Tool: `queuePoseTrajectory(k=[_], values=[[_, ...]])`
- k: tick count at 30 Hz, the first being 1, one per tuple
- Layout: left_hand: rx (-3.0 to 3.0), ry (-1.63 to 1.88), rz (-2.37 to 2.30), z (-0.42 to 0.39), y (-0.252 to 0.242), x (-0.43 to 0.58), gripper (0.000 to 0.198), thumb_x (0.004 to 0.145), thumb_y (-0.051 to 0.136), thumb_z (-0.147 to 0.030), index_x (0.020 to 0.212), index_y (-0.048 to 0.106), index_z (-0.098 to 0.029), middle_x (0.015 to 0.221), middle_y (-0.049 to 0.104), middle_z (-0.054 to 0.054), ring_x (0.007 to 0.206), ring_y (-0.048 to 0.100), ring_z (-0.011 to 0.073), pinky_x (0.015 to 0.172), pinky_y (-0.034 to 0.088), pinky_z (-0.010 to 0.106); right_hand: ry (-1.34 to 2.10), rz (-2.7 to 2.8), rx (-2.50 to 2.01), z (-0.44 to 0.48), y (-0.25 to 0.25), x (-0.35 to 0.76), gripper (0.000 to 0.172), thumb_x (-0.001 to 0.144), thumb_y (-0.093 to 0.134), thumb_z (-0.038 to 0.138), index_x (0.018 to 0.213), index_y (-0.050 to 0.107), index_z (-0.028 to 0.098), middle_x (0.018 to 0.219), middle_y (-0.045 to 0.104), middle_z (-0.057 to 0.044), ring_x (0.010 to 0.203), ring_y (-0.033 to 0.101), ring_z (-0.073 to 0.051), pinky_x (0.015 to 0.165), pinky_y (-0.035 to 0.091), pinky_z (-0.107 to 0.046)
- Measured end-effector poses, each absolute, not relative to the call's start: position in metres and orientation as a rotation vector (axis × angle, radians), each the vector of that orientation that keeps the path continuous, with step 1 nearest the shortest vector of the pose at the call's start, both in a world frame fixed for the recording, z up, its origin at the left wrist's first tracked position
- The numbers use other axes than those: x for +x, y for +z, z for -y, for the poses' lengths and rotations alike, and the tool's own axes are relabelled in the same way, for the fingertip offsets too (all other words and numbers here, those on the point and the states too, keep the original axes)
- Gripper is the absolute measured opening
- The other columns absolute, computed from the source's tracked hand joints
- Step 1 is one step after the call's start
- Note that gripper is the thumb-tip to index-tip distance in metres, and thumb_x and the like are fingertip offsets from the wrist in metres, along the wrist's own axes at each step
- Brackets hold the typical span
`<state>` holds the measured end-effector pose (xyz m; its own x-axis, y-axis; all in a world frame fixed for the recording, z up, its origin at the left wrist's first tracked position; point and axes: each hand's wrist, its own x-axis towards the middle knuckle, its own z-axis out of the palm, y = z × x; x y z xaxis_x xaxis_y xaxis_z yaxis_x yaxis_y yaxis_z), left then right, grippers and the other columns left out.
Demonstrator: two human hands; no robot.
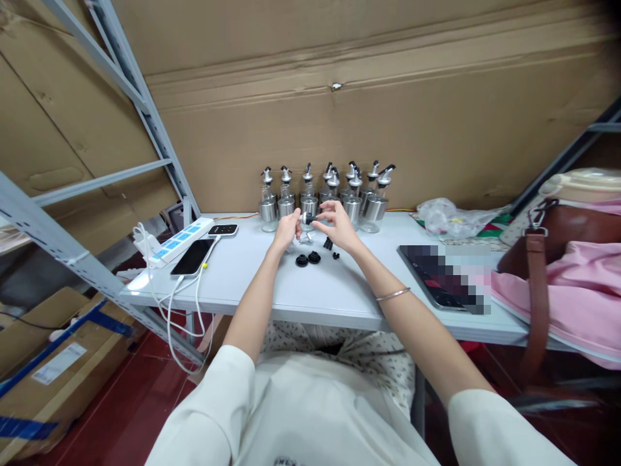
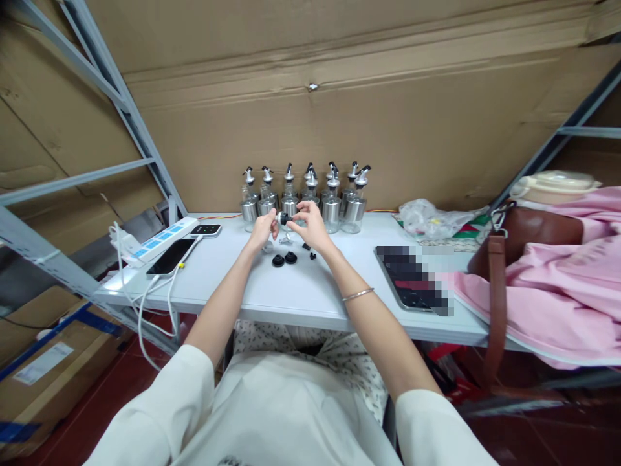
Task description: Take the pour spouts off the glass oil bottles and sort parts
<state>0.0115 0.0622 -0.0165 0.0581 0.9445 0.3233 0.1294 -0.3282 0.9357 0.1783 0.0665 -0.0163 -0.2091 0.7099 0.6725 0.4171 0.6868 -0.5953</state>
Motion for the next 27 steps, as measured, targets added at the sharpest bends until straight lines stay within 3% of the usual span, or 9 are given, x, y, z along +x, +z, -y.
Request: queuePoseTrajectory(k=[5, 10, 20, 27], values=[[1.541, 1.318, -1.146, -0.058, -0.013, 0.013, 0.057, 0.086, 0.038, -0.065, 0.052, 0.037, -0.02, 0.032, 0.042, -0.004, 0.033, 0.041, 0.0082, 0.045, 0.034, 0.022, 0.131, 1.877, -0.818, -0.062, -0.012, 0.18, 0.01, 0.07, 0.067, 0.021, 0.079, 0.067, 0.022, 0.11, 0.049, -0.008, 0.101, 0.051, -0.024, 0.097, 0.041, -0.048], [1.542, 1.34, -1.12, -0.059, -0.012, 0.013, 0.056, 0.09, 0.034, -0.06, 0.052, 0.037, -0.019, 0.033, 0.043, -0.003, 0.033, 0.041, 0.0081, 0.046, 0.034, 0.022, 0.067, 1.864, -0.814, -0.059, -0.012, 0.179, 0.01, 0.071, 0.065, 0.022, 0.081, 0.065, 0.022, 0.107, 0.049, -0.008, 0.1, 0.051, -0.024, 0.096, 0.042, -0.046], [1.529, 1.371, -1.084, -0.065, -0.017, 0.012, 0.056, 0.088, 0.037, -0.063, 0.052, 0.037, -0.02, 0.034, 0.044, -0.003, 0.034, 0.041, 0.0082, 0.046, 0.034, 0.022, 0.136, 1.956, -0.795, -0.055, -0.012, 0.176, 0.009, 0.077, 0.058, 0.029, 0.077, 0.052, 0.021, 0.098, 0.054, -0.008, 0.099, 0.052, -0.023, 0.094, 0.041, -0.041], [1.545, 1.386, -1.181, -0.065, -0.017, 0.009, 0.048, 0.093, 0.029, -0.054, 0.059, 0.036, -0.021, 0.039, 0.043, -0.004, 0.038, 0.042, 0.0102, 0.049, 0.034, 0.024, 0.282, 1.911, -0.883, -0.056, -0.011, 0.177, 0.025, 0.085, 0.041, 0.032, 0.066, 0.051, 0.021, 0.089, 0.057, -0.007, 0.093, 0.054, -0.021, 0.092, 0.041, -0.038]])
